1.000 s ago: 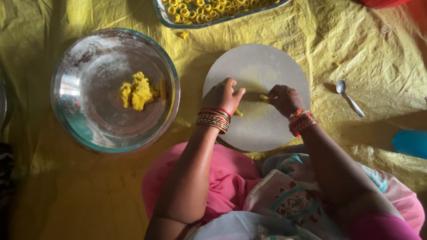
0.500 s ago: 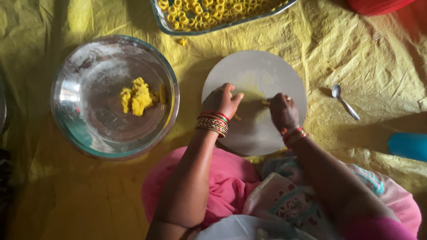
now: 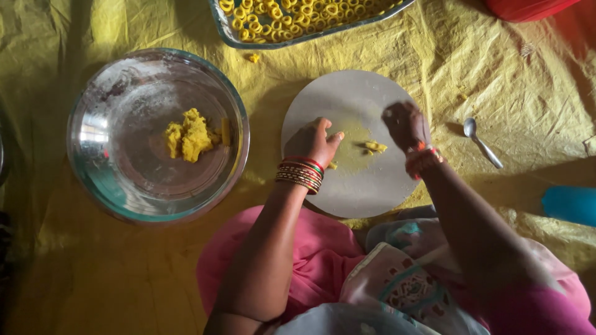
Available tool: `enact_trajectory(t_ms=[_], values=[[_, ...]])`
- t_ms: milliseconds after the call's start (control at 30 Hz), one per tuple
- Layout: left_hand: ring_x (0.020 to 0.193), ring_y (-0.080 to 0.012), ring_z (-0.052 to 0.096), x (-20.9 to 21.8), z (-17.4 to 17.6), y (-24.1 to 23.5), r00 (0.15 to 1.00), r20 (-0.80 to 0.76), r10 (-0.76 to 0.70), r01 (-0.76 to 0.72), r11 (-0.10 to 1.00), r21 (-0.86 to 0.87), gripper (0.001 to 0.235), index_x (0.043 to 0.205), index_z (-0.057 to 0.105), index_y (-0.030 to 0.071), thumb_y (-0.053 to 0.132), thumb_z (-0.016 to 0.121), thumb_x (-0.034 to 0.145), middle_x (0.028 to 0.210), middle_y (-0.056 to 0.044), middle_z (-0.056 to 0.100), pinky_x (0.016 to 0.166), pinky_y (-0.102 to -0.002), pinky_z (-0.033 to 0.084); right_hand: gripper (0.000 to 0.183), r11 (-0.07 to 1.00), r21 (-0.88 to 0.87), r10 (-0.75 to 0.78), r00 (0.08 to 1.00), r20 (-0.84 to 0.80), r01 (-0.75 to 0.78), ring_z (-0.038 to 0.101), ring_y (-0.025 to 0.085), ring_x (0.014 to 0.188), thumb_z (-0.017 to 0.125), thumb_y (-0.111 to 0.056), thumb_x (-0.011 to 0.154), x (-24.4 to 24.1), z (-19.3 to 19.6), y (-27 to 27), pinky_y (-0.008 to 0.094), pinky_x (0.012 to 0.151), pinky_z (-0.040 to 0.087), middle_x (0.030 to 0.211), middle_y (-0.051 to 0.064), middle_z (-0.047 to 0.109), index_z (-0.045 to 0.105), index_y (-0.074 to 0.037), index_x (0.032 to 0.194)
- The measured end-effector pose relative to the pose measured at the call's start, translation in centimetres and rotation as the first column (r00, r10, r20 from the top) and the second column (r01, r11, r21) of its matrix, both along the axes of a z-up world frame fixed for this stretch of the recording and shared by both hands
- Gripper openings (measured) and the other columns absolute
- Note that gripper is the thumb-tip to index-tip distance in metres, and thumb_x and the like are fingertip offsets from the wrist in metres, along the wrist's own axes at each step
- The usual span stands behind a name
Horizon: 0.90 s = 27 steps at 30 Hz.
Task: The person sits on the floor and shapes yellow dough into small rings by hand. They roll small pieces of dough into thin strips, connect the ends to form circles, and place the finished rings onto a nearby metal tray.
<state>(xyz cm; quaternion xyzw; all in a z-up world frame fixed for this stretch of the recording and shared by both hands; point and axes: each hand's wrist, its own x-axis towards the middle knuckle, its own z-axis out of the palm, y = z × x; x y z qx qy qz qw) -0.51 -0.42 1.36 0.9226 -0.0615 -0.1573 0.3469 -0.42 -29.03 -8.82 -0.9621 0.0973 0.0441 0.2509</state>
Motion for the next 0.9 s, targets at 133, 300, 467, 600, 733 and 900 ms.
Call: enact_trajectory(t_ms=[133,300,467,600,733,900], values=[[0.104,-0.0310,0.070,-0.1,-0.6,-0.4,1.000,0.014,-0.016,0.016,1.000,-0.005,0.042,0.116,0.069,0.011,0.042,0.072,0.089,0.114,-0.011,0.074,0.086,-0.044,0.056,0.058,0.949,-0.280,0.204,0.958,0.204,-0.142,0.035,0.040,0.145,0.066,-0.044,0.100,4.0,-1.1,1.3,0.053,0.118,0.028,0.152,0.021,0.049,0.056,-0.012,0.147],[0.102,-0.0303,0.071,0.0,-0.8,-0.1,1.000,-0.004,0.005,-0.005,1.000,0.010,0.041,0.115,0.068,0.011,0.042,0.073,0.088,0.113,-0.010,0.075,0.085,-0.044,0.056,0.082,0.876,-0.350,0.379,0.923,0.072,-0.332,0.012,0.041,0.157,0.060,-0.055,0.097,0.5,-3.5,5.6,0.059,0.125,0.011,0.169,0.019,0.024,0.035,-0.015,0.163],[0.106,-0.0326,0.069,-0.6,-1.5,-1.4,0.998,-0.047,-0.040,0.043,0.997,0.057,0.044,0.118,0.068,0.013,0.044,0.073,0.088,0.118,-0.011,0.072,0.089,-0.048,0.054,0.091,0.748,-0.313,0.554,0.810,-0.193,-0.586,0.009,0.044,0.156,0.063,-0.060,0.085,-6.7,-2.5,8.0,0.062,0.123,0.008,0.167,0.019,0.018,0.032,-0.014,0.158],[0.123,-0.0322,0.060,-1.9,-3.2,-2.4,0.981,-0.035,-0.189,0.192,0.949,0.251,0.048,0.120,0.067,0.013,0.045,0.076,0.085,0.135,-0.011,0.062,0.103,-0.057,0.045,0.085,0.741,-0.547,0.421,0.904,-0.072,-0.389,0.012,0.043,0.157,0.060,-0.054,0.092,-4.2,-2.1,6.9,0.063,0.124,0.011,0.170,0.018,0.019,0.033,-0.019,0.164],[0.137,-0.0369,0.041,-3.3,-4.9,-2.9,0.937,-0.125,-0.327,0.348,0.837,0.421,0.061,0.124,0.065,0.016,0.049,0.083,0.075,0.152,-0.013,0.043,0.115,-0.062,0.027,0.082,0.920,-0.346,0.231,0.968,0.102,-0.183,0.011,0.047,0.156,0.058,-0.055,0.097,-4.0,-2.9,7.6,0.066,0.123,0.011,0.170,0.021,0.018,0.032,-0.013,0.163],[0.150,-0.0329,0.032,-3.1,-4.9,-3.4,0.895,-0.340,-0.290,0.418,0.813,0.405,0.058,0.124,0.070,0.016,0.048,0.083,0.078,0.159,-0.010,0.038,0.112,-0.059,0.032,0.089,0.830,-0.372,0.441,0.897,-0.018,-0.416,0.013,0.046,0.154,0.059,-0.058,0.089,-5.7,-2.9,8.1,0.066,0.122,0.013,0.168,0.020,0.019,0.033,-0.014,0.161]])
